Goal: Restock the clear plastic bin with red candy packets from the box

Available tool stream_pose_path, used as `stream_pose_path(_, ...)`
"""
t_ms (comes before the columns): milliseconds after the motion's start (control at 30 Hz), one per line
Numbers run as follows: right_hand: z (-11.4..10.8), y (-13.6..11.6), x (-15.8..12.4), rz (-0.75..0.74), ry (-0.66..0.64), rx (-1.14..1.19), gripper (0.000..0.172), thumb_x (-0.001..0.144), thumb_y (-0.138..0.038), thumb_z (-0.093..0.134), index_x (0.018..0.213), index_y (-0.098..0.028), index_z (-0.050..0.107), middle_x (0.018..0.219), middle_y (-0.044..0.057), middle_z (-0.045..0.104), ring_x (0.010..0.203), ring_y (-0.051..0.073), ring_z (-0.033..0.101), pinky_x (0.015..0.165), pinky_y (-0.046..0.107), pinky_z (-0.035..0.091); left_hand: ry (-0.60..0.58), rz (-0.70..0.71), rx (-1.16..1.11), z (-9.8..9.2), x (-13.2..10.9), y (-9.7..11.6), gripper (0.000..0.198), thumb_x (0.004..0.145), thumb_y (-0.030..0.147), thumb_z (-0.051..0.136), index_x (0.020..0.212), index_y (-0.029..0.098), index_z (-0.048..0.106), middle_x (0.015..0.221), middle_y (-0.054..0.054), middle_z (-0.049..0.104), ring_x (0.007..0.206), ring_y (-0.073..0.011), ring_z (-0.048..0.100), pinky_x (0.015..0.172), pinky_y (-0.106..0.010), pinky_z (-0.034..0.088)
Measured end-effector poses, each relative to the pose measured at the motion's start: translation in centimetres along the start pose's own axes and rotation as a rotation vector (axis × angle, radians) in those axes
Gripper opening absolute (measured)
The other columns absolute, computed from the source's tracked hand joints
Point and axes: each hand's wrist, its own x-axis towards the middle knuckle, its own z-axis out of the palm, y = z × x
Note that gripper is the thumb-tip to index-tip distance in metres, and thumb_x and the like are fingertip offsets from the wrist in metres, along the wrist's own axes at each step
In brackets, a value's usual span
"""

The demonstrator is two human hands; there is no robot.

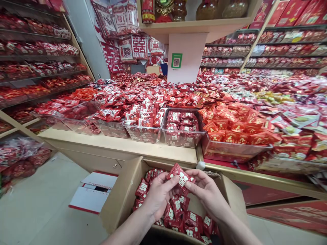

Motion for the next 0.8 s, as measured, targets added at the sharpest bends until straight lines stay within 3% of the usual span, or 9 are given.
stream_pose_path(67,0.0,-1.9,1.7,-0.01,-0.042,-0.008,0.029,0.065,-0.03,0.065,0.09,-0.018,0.055,0.078,0.002,0.062,0.067,0.012,0.057,0.065,0.027,0.047,-0.021,0.043,0.032,0.1,0.0,0.9,0.019,0.069,0.027,0.064,0.083,0.016,0.059,0.078,-0.003,0.064,0.067,-0.0114,0.058,0.062,-0.023,0.044)
stream_pose_path(167,-0.6,-6.3,6.9,-0.123,-0.09,-0.095,0.032,0.064,-0.03,0.065,0.091,-0.016,0.057,0.071,0.002,0.063,0.063,0.011,0.058,0.066,0.028,0.047,-0.034,0.105,0.135,-0.1,-0.1,2.3,0.024,0.07,0.029,0.061,0.091,0.018,0.056,0.084,-0.003,0.063,0.068,-0.0123,0.058,0.06,-0.023,0.043)
stream_pose_path(267,-1.7,-9.9,14.2,-0.253,0.046,-0.247,0.027,0.061,-0.022,0.066,0.085,-0.014,0.058,0.069,0.001,0.062,0.058,0.009,0.056,0.061,0.025,0.047,0.01,0.122,0.269,-1.0,-0.3,2.6,0.023,0.068,0.026,0.063,0.087,0.017,0.056,0.078,-0.002,0.062,0.063,-0.0109,0.057,0.058,-0.022,0.042)
stream_pose_path(333,-2.2,-10.6,18.8,-0.213,0.113,-0.417,0.019,0.062,-0.015,0.063,0.081,-0.013,0.059,0.064,0.0,0.059,0.05,0.007,0.052,0.055,0.024,0.046,0.043,0.113,0.319,-2.0,-0.4,2.1,0.02,0.068,0.026,0.061,0.084,0.016,0.056,0.075,-0.001,0.061,0.062,-0.0099,0.056,0.058,-0.021,0.041)
stream_pose_path(433,-2.3,-9.5,23.3,-0.114,0.077,-0.739,0.017,0.065,-0.007,0.055,0.081,-0.011,0.059,0.056,-0.001,0.055,0.044,0.007,0.049,0.049,0.023,0.044,0.08,0.065,0.376,-3.7,-0.8,0.9,0.017,0.069,0.025,0.059,0.083,0.016,0.055,0.073,0.0,0.061,0.06,-0.0092,0.055,0.056,-0.02,0.04)
stream_pose_path(600,-1.4,-7.4,24.7,-0.165,-0.024,-1.235,0.022,0.064,-0.006,0.051,0.084,-0.011,0.061,0.061,0.002,0.061,0.055,0.011,0.056,0.058,0.021,0.042,0.117,-0.009,0.44,-5.9,-1.0,-0.7,0.022,0.062,0.029,0.063,0.075,0.015,0.054,0.062,0.003,0.056,0.054,-0.0088,0.053,0.049,-0.019,0.036)
stream_pose_path(733,-1.0,-7.8,23.9,-0.268,-0.008,-1.41,0.023,0.066,-0.01,0.049,0.083,-0.013,0.063,0.077,0.005,0.065,0.072,0.013,0.058,0.066,0.021,0.04,0.09,-0.032,0.463,-7.0,-0.6,-1.5,0.022,0.062,0.031,0.062,0.076,0.016,0.054,0.064,0.003,0.056,0.054,-0.0089,0.053,0.049,-0.019,0.036)
stream_pose_path(800,-0.9,-8.1,23.6,-0.36,-0.064,-1.457,0.02,0.068,-0.017,0.05,0.082,-0.014,0.064,0.08,0.005,0.065,0.075,0.014,0.057,0.067,0.021,0.04,0.066,-0.031,0.488,-7.5,-0.2,-2.1,0.022,0.063,0.032,0.061,0.076,0.016,0.054,0.064,0.003,0.056,0.055,-0.0092,0.053,0.049,-0.019,0.036)
